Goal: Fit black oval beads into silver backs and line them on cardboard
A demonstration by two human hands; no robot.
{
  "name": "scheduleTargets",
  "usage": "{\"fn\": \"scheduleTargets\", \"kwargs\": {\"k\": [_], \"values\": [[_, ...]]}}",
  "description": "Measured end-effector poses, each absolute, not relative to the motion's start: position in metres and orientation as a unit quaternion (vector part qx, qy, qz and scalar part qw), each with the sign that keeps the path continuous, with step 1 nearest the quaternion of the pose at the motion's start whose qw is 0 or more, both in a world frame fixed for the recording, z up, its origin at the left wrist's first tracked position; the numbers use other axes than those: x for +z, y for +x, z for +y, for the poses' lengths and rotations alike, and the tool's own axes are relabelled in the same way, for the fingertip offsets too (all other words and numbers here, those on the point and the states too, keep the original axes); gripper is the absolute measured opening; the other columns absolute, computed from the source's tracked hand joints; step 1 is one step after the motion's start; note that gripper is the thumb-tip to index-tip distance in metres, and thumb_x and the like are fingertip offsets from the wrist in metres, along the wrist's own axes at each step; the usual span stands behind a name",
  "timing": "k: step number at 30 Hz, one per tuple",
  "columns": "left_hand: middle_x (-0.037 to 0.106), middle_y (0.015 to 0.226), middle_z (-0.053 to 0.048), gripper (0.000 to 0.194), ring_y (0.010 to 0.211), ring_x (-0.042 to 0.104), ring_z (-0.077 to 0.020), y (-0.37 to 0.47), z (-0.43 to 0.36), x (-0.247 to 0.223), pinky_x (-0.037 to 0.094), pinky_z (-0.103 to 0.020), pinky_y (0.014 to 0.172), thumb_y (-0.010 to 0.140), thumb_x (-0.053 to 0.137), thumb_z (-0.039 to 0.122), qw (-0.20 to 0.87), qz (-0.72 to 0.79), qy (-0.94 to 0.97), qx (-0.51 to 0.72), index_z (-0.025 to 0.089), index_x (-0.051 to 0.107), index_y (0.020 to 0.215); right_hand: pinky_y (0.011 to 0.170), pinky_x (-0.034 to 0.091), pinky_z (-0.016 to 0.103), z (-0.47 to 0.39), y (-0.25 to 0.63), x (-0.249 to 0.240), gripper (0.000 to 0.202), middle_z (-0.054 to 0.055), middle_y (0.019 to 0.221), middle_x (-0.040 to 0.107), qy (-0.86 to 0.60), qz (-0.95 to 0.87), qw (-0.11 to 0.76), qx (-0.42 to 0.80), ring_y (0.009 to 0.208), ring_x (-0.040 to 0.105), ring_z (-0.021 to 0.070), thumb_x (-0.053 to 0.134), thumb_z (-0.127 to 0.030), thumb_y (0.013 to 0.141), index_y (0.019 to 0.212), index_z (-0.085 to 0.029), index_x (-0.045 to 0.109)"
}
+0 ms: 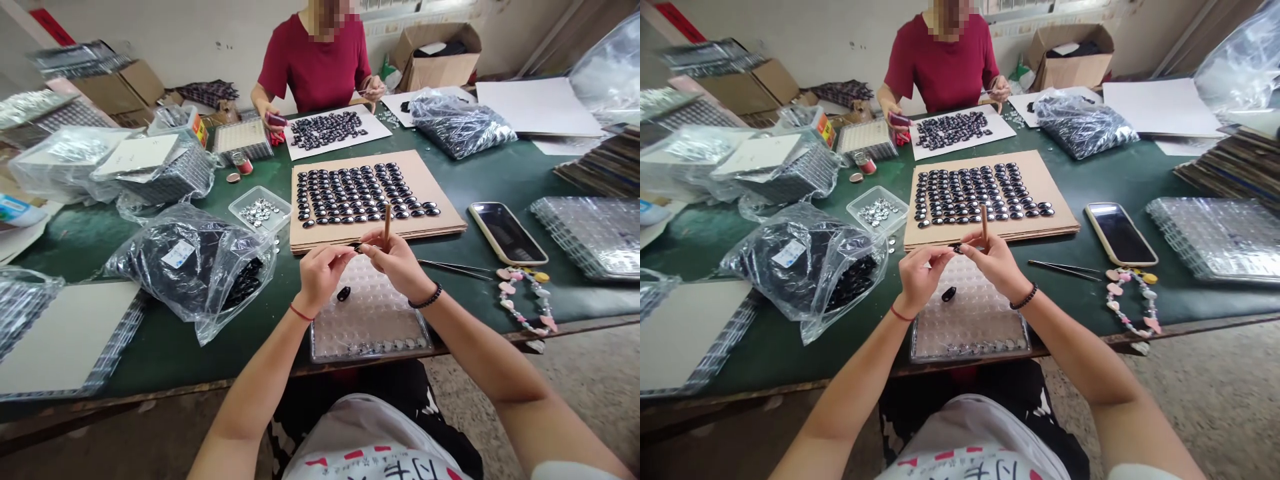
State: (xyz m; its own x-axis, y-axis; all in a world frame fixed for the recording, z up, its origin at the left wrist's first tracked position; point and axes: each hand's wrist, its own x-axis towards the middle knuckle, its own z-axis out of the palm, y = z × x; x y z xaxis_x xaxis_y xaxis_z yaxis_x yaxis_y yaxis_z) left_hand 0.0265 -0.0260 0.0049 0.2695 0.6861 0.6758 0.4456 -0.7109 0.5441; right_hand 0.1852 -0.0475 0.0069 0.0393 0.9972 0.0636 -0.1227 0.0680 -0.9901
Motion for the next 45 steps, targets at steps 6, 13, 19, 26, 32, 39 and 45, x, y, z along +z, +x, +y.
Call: {"fn": "scheduleTargets", "kwargs": {"k": [6, 13, 19, 26, 32, 39, 45], "values": [[0.065, 0.067, -0.001, 0.016, 0.059, 0.056, -0.0092, 0.027, -0.023, 0.002, 0.042, -0.019, 0.059, 0.082, 0.055, 0.03, 0.139, 0.419, 0.762, 0.474, 0.016, 0.063, 0.079, 0.039, 0.026, 0.019, -0.047, 0.186, 0.006, 0.025, -0.001, 0.068, 0.056, -0.47, -0.496, 0.543, 0.488, 0.045, 0.038, 0.0034, 0.066, -0.035, 0.071, 0.085, -0.017, 0.055], [0.057, 0.059, 0.003, 0.019, 0.053, 0.051, -0.0078, 0.03, -0.025, 0.004, 0.04, -0.018, 0.055, 0.083, 0.052, 0.033, 0.176, 0.449, 0.74, 0.469, 0.016, 0.061, 0.079, 0.04, 0.027, 0.019, -0.045, 0.187, 0.008, 0.026, 0.0, 0.065, 0.058, -0.488, -0.522, 0.514, 0.474, 0.047, 0.04, 0.0044, 0.063, -0.032, 0.074, 0.092, -0.014, 0.063], [0.057, 0.063, 0.003, 0.027, 0.053, 0.051, -0.0079, 0.029, -0.023, 0.005, 0.041, -0.019, 0.057, 0.077, 0.059, 0.037, 0.146, 0.407, 0.792, 0.431, 0.016, 0.059, 0.094, 0.045, 0.032, 0.019, -0.04, 0.186, 0.01, 0.018, 0.001, 0.063, 0.059, -0.494, -0.531, 0.514, 0.458, 0.053, 0.046, 0.0066, 0.061, -0.024, 0.073, 0.084, -0.012, 0.068], [0.067, 0.083, -0.004, 0.02, 0.068, 0.06, -0.0122, 0.026, -0.019, 0.0, 0.044, -0.021, 0.062, 0.085, 0.047, 0.029, 0.086, 0.378, 0.825, 0.41, 0.018, 0.061, 0.094, 0.049, 0.038, 0.02, -0.04, 0.184, 0.009, 0.024, 0.002, 0.068, 0.064, -0.457, -0.551, 0.486, 0.501, 0.055, 0.05, 0.0074, 0.062, -0.026, 0.071, 0.089, -0.012, 0.069], [0.063, 0.069, -0.001, 0.026, 0.061, 0.058, -0.0123, 0.025, -0.013, 0.001, 0.044, -0.022, 0.061, 0.088, 0.038, 0.032, 0.185, 0.469, 0.76, 0.409, 0.017, 0.058, 0.096, 0.056, 0.042, 0.021, -0.012, 0.219, 0.014, 0.025, 0.003, 0.073, 0.066, -0.507, -0.585, 0.472, 0.422, 0.059, 0.054, 0.0086, 0.059, -0.029, 0.074, 0.091, -0.013, 0.069], [0.061, 0.07, 0.003, 0.031, 0.057, 0.054, -0.0129, 0.008, -0.007, 0.02, 0.039, -0.024, 0.057, 0.072, 0.057, 0.045, 0.291, 0.484, 0.817, 0.116, 0.023, 0.059, 0.093, 0.069, 0.043, 0.025, 0.059, 0.35, 0.006, 0.021, 0.006, 0.083, 0.068, -0.744, -0.533, 0.374, 0.147, 0.075, 0.059, 0.015, 0.054, -0.019, 0.074, 0.088, -0.013, 0.069], [0.06, 0.067, 0.004, 0.03, 0.06, 0.054, -0.0135, 0.004, -0.013, 0.028, 0.039, -0.023, 0.057, 0.066, 0.064, 0.038, 0.384, 0.419, 0.822, 0.037, 0.022, 0.06, 0.091, 0.063, 0.039, 0.022, 0.072, 0.391, -0.019, 0.019, 0.005, 0.077, 0.068, -0.774, -0.544, 0.297, 0.128, 0.067, 0.056, 0.0123, 0.058, -0.017, 0.07, 0.083, -0.013, 0.07]]}}
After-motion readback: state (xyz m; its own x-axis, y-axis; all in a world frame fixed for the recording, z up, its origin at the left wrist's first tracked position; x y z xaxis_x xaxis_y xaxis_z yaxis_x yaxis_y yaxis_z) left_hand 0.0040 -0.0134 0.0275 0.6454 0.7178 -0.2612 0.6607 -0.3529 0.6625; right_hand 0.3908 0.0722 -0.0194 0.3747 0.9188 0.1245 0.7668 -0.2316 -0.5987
